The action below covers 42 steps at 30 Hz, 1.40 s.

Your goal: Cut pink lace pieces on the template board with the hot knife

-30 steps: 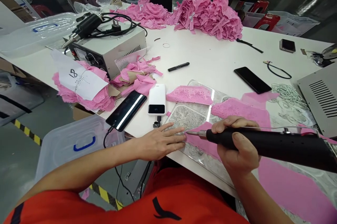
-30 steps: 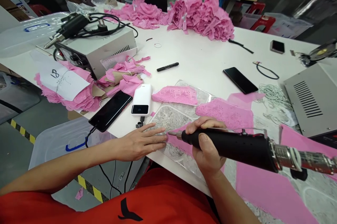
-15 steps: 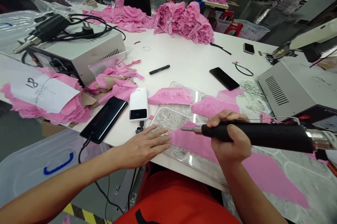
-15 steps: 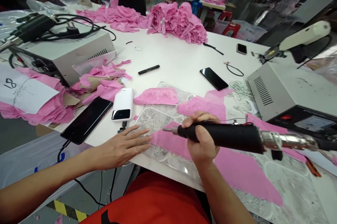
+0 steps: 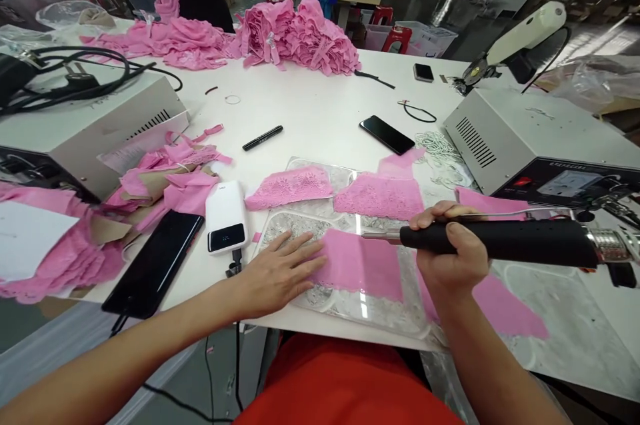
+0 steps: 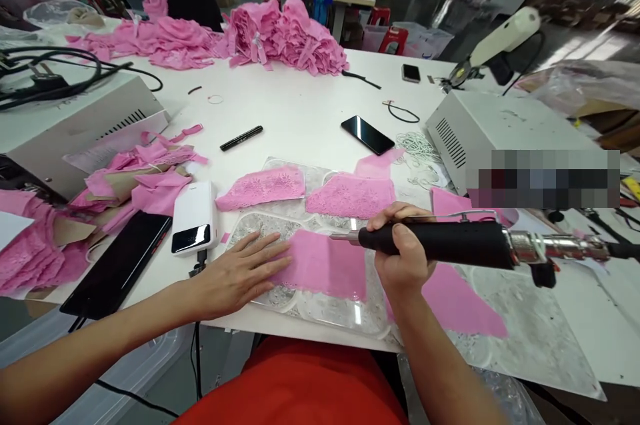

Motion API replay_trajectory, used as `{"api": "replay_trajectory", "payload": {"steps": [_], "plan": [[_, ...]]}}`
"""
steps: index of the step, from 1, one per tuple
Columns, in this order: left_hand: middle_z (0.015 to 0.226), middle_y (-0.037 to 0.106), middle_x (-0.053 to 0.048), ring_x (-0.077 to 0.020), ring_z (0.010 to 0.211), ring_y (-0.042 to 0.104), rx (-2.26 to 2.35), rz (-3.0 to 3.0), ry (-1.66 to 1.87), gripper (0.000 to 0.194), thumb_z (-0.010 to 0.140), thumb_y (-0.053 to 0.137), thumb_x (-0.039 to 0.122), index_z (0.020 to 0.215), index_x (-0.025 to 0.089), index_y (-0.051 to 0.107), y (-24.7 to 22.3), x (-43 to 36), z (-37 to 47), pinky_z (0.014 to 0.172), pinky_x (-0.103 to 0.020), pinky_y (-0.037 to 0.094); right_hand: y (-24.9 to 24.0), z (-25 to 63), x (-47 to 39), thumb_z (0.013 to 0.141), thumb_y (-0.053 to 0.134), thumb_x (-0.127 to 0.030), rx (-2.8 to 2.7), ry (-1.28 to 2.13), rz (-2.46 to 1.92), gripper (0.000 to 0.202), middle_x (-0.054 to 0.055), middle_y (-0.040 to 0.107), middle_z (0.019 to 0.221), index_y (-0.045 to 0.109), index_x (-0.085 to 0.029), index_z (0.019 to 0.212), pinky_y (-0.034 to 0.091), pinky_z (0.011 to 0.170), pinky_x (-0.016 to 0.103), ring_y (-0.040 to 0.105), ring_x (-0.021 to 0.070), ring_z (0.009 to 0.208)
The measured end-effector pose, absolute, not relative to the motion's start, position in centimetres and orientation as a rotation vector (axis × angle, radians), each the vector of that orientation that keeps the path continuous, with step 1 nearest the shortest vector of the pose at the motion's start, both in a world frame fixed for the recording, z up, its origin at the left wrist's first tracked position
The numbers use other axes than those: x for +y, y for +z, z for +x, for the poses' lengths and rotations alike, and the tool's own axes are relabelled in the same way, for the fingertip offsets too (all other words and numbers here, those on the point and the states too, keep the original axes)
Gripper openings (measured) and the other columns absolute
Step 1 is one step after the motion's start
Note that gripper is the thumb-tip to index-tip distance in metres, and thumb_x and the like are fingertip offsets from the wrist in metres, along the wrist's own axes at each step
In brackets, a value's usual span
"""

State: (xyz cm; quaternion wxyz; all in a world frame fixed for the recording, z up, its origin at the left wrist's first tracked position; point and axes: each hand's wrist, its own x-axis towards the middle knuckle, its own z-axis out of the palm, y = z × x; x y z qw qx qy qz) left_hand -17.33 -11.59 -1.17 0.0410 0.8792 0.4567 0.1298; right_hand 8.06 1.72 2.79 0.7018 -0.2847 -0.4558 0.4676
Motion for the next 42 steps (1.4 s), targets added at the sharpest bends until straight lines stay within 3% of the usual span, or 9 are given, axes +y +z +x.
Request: {"api": "replay_trajectory", "payload": {"steps": [24, 34, 42], "plan": [[0.161, 0.046, -0.006, -0.0275, 0.153, 0.036, 1.432, 2.735, 0.340, 0.043, 0.111, 0.040, 0.035, 0.150, 0.022, 0.051, -1.1, -11.8, -17.3, 0.127, -0.048, 0.028, 2.1, 6.6, 1.6, 0.073, 0.068, -0.024, -1.121, 1.099, -0.574, 0.010, -0.003, 0.061, 0.077, 0.059, -0.022, 0.078, 0.055, 0.058, 0.032, 0.061, 0.0119, 0.059], [0.162, 0.043, -0.006, -0.0264, 0.155, 0.033, 1.429, 2.756, 0.369, 0.043, 0.111, 0.040, 0.033, 0.152, 0.022, 0.048, -1.0, -11.9, -17.5, 0.128, -0.048, 0.028, 3.5, 9.3, 2.3, 0.064, 0.062, -0.020, -0.991, 1.020, -0.606, 0.008, -0.001, 0.058, 0.071, 0.061, -0.019, 0.071, 0.051, 0.051, 0.031, 0.058, 0.0123, 0.052], [0.162, 0.043, -0.005, -0.0260, 0.155, 0.033, 1.466, 2.746, 0.335, 0.045, 0.111, 0.040, 0.033, 0.154, 0.024, 0.046, -1.0, -12.1, -17.4, 0.127, -0.048, 0.030, 3.1, 9.4, 2.1, 0.065, 0.062, -0.017, -1.021, 1.025, -0.614, 0.009, -0.002, 0.061, 0.071, 0.063, -0.020, 0.073, 0.053, 0.052, 0.031, 0.060, 0.0129, 0.054]]}}
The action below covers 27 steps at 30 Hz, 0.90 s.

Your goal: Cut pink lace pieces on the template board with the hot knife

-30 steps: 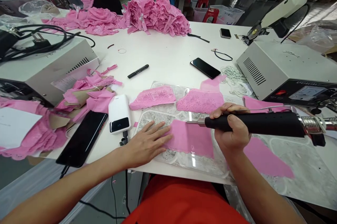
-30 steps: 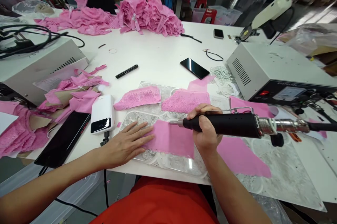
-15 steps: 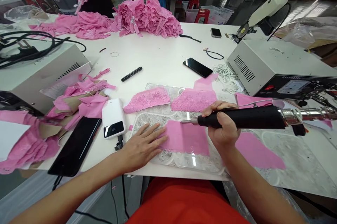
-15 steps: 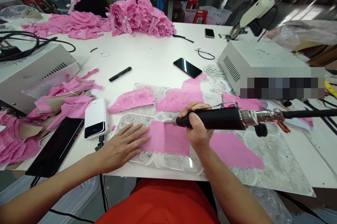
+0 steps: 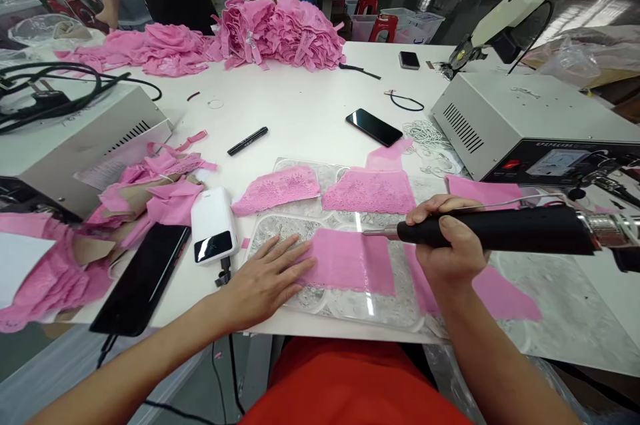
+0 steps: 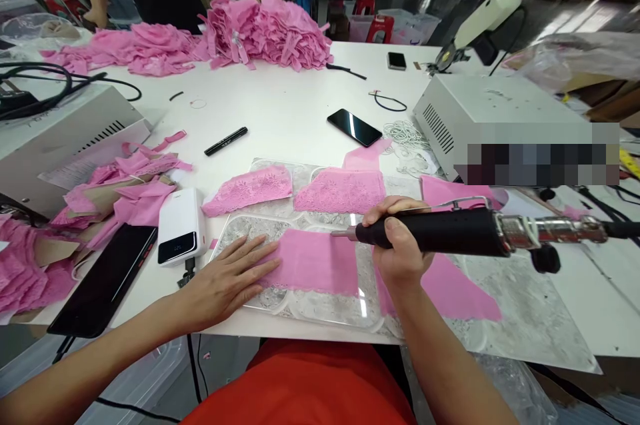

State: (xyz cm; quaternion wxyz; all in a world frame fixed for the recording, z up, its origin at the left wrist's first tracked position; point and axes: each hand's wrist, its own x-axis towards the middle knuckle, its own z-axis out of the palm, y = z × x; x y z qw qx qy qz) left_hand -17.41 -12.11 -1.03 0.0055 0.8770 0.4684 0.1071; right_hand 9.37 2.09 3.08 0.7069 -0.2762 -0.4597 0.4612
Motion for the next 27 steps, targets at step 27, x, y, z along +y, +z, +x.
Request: {"api": "replay_trajectory", "payload": {"steps": [27], "plan": [[0.143, 0.064, -0.012, -0.0272, 0.136, 0.056, 1.174, 2.929, 0.438, 0.038, 0.111, 0.036, 0.027, 0.134, 0.012, 0.062, -1.7, -3.3, -7.5, 0.112, -0.048, 0.045, 3.0, 13.0, 2.9, 0.063, 0.061, -0.019, -0.901, 0.912, -0.624, 0.012, -0.001, 0.059, 0.074, 0.063, -0.020, 0.074, 0.051, 0.050, 0.031, 0.058, 0.0123, 0.053]]}}
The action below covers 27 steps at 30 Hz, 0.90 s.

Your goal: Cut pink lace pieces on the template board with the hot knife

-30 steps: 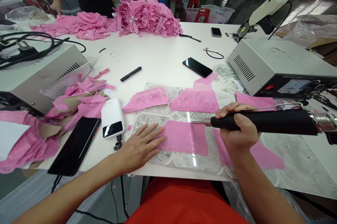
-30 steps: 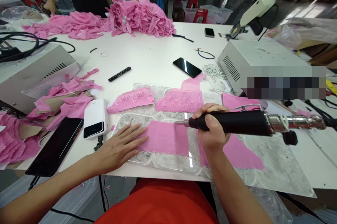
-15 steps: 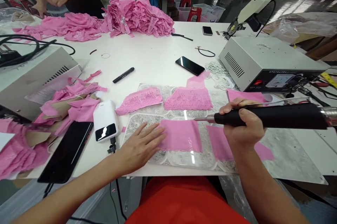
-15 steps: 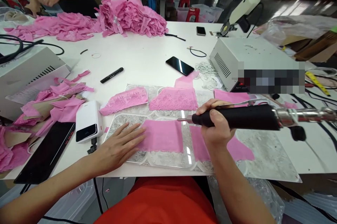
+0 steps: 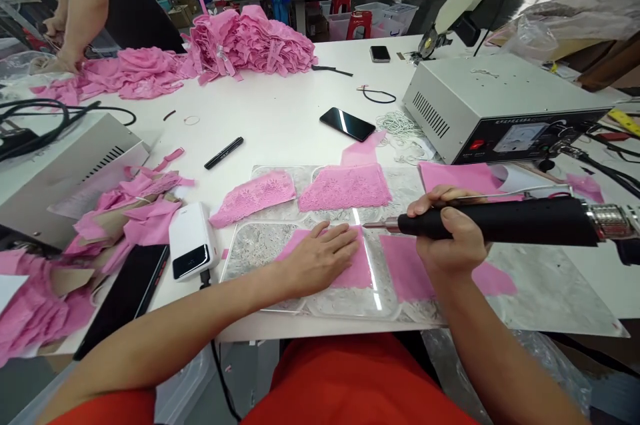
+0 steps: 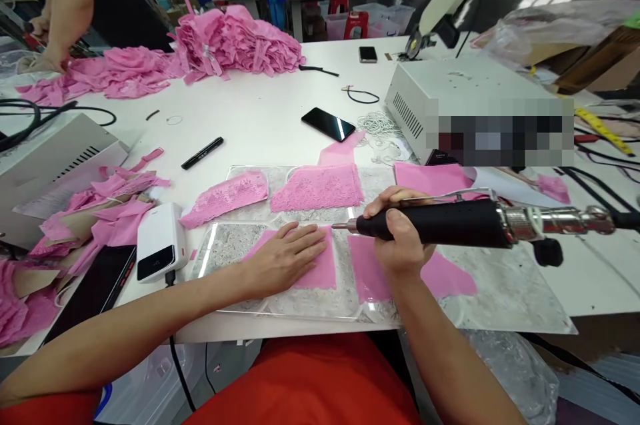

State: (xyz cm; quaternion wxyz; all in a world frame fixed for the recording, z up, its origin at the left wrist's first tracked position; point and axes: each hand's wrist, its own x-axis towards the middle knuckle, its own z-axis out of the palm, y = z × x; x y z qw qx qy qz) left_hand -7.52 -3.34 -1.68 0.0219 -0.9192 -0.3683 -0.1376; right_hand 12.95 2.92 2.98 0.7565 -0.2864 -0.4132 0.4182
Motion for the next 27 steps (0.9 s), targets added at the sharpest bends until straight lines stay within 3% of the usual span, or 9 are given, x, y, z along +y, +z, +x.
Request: {"api": "replay_trajectory", "payload": {"steps": [10, 27], "plan": [[0.146, 0.061, -0.012, -0.0278, 0.138, 0.055, -1.138, -2.871, -0.360, 0.039, 0.111, 0.036, 0.029, 0.140, 0.014, 0.058, -1.6, -3.4, -7.6, 0.112, -0.048, 0.044, 2.7, 13.0, 3.0, 0.065, 0.061, -0.018, -0.941, 0.909, -0.604, 0.011, -0.001, 0.061, 0.075, 0.063, -0.019, 0.076, 0.052, 0.050, 0.032, 0.059, 0.0124, 0.052], [0.144, 0.062, -0.013, -0.0278, 0.135, 0.055, -1.151, -2.969, -0.297, 0.032, 0.108, 0.042, 0.027, 0.130, 0.015, 0.062, 0.0, -2.6, -7.4, 0.114, -0.051, 0.041, 2.5, 12.6, 2.9, 0.065, 0.062, -0.023, -0.997, 0.885, -0.637, 0.012, -0.002, 0.059, 0.076, 0.060, -0.021, 0.077, 0.051, 0.052, 0.033, 0.058, 0.0124, 0.053]]}}
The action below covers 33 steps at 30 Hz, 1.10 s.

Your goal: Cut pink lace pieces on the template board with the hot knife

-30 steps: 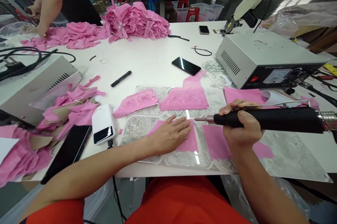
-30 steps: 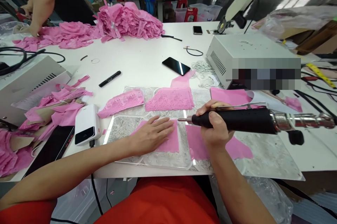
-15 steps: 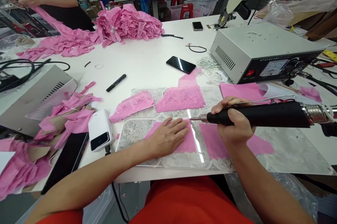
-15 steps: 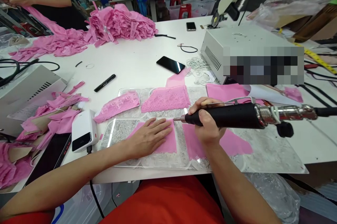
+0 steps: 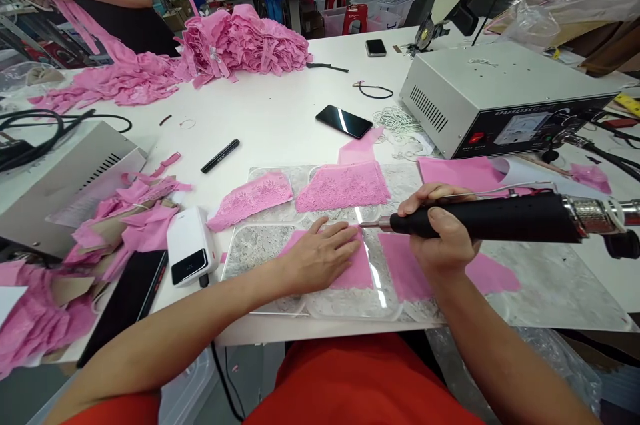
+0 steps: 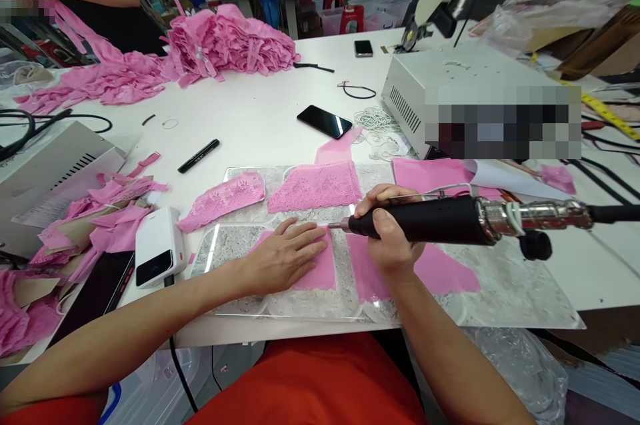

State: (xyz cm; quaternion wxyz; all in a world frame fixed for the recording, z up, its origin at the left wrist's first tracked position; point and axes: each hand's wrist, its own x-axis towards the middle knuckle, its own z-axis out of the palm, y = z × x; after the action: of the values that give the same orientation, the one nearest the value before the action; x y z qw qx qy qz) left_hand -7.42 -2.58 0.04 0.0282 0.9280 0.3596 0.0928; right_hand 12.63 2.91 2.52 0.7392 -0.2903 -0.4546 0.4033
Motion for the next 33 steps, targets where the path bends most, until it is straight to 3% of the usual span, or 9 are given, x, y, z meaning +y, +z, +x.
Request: {"api": "replay_trajectory", "payload": {"steps": [12, 17, 33], "plan": [[0.144, 0.061, -0.014, -0.0281, 0.136, 0.054, 1.107, 2.854, 0.264, 0.034, 0.109, 0.039, 0.030, 0.129, 0.015, 0.062, 0.0, -2.4, -7.5, 0.118, -0.055, 0.036, 2.8, 12.5, 2.8, 0.068, 0.064, -0.021, -1.023, 0.894, -0.638, 0.009, -0.003, 0.060, 0.074, 0.060, -0.022, 0.076, 0.053, 0.054, 0.033, 0.060, 0.0130, 0.055], [0.145, 0.061, -0.013, -0.0300, 0.138, 0.053, 1.103, 2.855, 0.277, 0.036, 0.110, 0.037, 0.029, 0.132, 0.016, 0.063, 0.1, -2.6, -7.6, 0.118, -0.060, 0.035, 3.0, 13.6, 2.7, 0.063, 0.062, -0.022, -0.927, 0.918, -0.624, 0.010, -0.002, 0.059, 0.072, 0.062, -0.022, 0.073, 0.051, 0.050, 0.033, 0.056, 0.0133, 0.051], [0.149, 0.057, -0.013, -0.0327, 0.143, 0.049, 1.107, 2.901, 0.268, 0.033, 0.105, 0.050, 0.022, 0.135, 0.023, 0.062, 0.0, -3.0, -7.6, 0.121, -0.066, 0.027, 3.0, 14.3, 1.8, 0.062, 0.066, -0.024, -0.943, 1.087, -0.580, 0.011, -0.001, 0.060, 0.069, 0.065, -0.022, 0.073, 0.050, 0.044, 0.029, 0.056, 0.0124, 0.049]]}}
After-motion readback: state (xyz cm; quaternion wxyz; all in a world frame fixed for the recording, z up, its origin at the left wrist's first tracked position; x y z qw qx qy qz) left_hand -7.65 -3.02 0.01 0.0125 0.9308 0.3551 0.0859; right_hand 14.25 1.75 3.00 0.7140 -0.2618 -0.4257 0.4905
